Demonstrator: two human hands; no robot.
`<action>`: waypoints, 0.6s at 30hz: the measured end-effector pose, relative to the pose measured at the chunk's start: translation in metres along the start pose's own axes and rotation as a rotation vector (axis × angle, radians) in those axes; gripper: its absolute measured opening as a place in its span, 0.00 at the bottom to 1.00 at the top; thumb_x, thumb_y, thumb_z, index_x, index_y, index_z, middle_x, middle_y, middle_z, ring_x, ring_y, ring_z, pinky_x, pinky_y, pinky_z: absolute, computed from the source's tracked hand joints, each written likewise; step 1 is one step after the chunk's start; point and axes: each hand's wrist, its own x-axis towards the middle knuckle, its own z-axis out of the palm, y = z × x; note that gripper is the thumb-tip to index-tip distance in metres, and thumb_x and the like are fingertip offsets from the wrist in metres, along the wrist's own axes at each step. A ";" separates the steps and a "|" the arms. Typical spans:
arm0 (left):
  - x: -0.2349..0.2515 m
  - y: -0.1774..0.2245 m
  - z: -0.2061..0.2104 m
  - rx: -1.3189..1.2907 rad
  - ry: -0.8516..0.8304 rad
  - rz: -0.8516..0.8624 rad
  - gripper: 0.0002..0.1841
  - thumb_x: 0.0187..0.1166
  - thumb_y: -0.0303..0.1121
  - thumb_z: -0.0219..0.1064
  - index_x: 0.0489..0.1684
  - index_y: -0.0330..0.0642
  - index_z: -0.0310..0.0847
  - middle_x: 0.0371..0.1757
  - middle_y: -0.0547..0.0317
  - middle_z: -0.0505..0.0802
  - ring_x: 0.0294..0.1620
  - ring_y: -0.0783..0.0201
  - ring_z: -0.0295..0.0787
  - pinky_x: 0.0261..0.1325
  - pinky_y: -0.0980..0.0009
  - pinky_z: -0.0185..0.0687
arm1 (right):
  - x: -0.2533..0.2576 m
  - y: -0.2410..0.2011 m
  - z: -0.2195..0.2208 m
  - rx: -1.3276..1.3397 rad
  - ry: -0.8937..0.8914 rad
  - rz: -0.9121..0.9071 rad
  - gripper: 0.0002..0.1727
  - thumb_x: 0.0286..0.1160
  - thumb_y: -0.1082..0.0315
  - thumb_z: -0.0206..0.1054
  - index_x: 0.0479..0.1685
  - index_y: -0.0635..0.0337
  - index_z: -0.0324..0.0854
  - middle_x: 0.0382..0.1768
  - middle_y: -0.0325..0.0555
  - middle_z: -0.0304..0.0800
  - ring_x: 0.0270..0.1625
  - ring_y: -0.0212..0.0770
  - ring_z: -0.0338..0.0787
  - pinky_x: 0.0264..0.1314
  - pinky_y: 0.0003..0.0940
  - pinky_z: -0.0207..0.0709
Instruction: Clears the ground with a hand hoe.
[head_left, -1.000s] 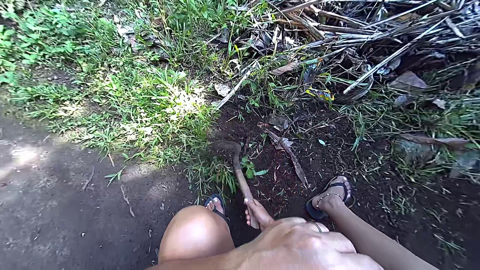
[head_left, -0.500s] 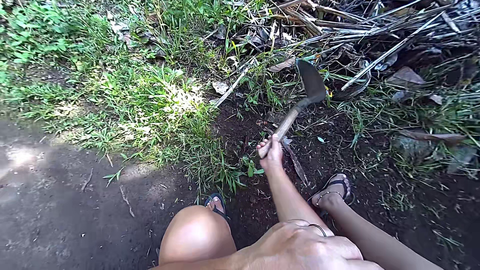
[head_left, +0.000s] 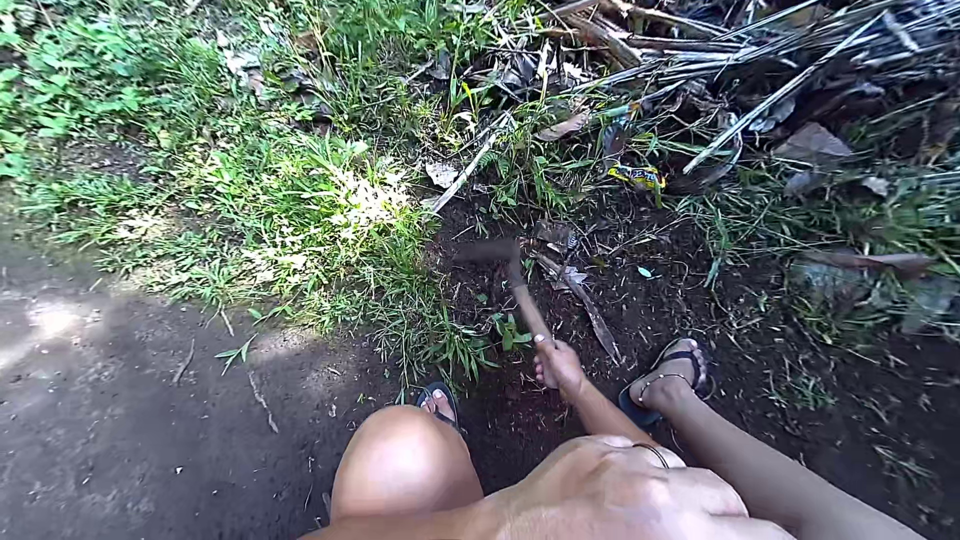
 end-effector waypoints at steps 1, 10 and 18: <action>-0.002 0.002 -0.002 -0.017 -0.009 -0.014 0.14 0.84 0.26 0.59 0.54 0.40 0.92 0.44 0.48 0.96 0.47 0.51 0.93 0.52 0.59 0.83 | 0.002 -0.014 -0.005 0.098 0.055 -0.058 0.24 0.95 0.52 0.52 0.69 0.65 0.70 0.30 0.45 0.80 0.22 0.37 0.82 0.27 0.35 0.81; 0.009 -0.008 0.001 -0.026 -0.017 -0.009 0.14 0.83 0.26 0.57 0.53 0.40 0.92 0.43 0.49 0.96 0.47 0.52 0.93 0.50 0.60 0.83 | 0.021 -0.052 0.065 0.640 0.045 -0.251 0.20 0.97 0.52 0.41 0.56 0.62 0.65 0.22 0.39 0.74 0.20 0.33 0.80 0.28 0.32 0.83; 0.012 -0.009 0.017 0.018 -0.056 0.013 0.14 0.85 0.26 0.58 0.55 0.41 0.91 0.42 0.50 0.96 0.47 0.52 0.93 0.51 0.59 0.85 | -0.038 0.110 0.028 0.017 -0.167 0.262 0.22 0.89 0.56 0.62 0.68 0.63 0.72 0.27 0.46 0.79 0.20 0.39 0.80 0.24 0.36 0.80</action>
